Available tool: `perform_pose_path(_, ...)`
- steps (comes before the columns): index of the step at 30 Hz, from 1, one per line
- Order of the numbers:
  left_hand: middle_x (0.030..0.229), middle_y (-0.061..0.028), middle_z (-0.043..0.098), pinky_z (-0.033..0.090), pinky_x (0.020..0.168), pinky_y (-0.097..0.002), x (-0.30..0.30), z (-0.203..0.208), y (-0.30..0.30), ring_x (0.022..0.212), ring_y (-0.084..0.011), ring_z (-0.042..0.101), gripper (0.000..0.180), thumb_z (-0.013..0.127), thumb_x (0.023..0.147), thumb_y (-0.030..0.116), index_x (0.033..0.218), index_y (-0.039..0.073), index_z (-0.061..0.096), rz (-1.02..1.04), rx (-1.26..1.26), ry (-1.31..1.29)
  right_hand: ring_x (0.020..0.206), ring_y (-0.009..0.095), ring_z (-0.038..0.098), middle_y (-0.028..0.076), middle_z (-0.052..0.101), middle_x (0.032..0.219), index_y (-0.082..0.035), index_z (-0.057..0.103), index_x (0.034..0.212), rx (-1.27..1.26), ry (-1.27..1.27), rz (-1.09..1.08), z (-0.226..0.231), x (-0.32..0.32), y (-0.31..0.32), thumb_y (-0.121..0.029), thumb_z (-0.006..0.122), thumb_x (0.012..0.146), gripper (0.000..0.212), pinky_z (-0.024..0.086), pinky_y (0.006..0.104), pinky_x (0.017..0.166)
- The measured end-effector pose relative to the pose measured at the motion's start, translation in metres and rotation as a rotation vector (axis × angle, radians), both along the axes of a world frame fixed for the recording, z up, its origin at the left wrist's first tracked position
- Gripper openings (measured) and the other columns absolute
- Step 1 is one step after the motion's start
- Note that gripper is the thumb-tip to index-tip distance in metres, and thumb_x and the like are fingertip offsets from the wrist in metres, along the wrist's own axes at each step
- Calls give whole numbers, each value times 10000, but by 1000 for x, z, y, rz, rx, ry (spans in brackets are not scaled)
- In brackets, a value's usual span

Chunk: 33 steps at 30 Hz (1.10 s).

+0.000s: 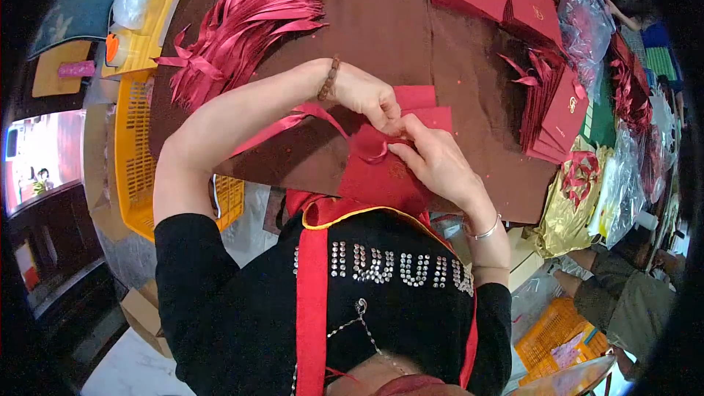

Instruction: The person threads a pink ribbon through the holes of a red gift bag, ties it into a bow, and places the finished bag onto a stack, repeating this process several times.

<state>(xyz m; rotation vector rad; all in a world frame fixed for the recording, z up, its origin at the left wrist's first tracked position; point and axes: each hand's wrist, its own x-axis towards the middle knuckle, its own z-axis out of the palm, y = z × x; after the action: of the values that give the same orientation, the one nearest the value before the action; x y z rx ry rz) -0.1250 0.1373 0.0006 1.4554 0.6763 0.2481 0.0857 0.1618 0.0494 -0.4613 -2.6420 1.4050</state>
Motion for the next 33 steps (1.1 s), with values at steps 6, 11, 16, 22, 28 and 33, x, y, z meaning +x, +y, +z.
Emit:
perform_pose_path(6,988,-112,576,366,906,-319,4,-11,3,980,-206,494,215,563,844,142,953,-33,623,76,28,66,797,355,611,196,624,836,-11,527,991,-61,-86,7,-11,0,10,-111,594,837,195,466,378,669)
perform_pose_path(11,1021,-94,536,355,891,-342,1,-12,-2,1004,-218,468,161,599,810,149,857,1,643,188,238,47,775,298,636,176,632,819,-29,545,1022,-162,-111,-7,-14,-4,15,-96,604,832,210,466,346,660)
perform_pose_path(16,1028,-100,532,352,903,-355,-2,-12,-8,1025,-227,468,166,606,810,173,818,9,636,207,266,25,776,282,641,161,637,812,-20,543,1001,-181,-188,46,-6,-12,17,-85,603,834,189,465,337,660)
perform_pose_path(22,940,-93,571,423,842,-303,-26,-9,-5,909,-179,556,183,556,868,165,847,-5,620,459,360,-8,756,285,633,149,632,795,-9,536,969,-220,-32,110,-15,-13,10,-87,603,831,171,463,330,662)
perform_pose_path(28,968,-92,575,441,830,-301,-43,-17,-39,905,-192,556,207,515,898,145,1054,17,563,779,413,215,913,275,542,98,583,958,-88,583,1091,401,-131,38,-40,-6,14,-191,611,821,290,418,374,772)
perform_pose_path(33,1025,-118,560,429,765,-375,-30,-9,-88,937,-251,552,321,568,848,172,1164,131,523,658,1008,743,914,259,523,73,560,971,-107,594,1088,480,-71,-99,-38,13,17,-229,627,810,306,400,369,779)
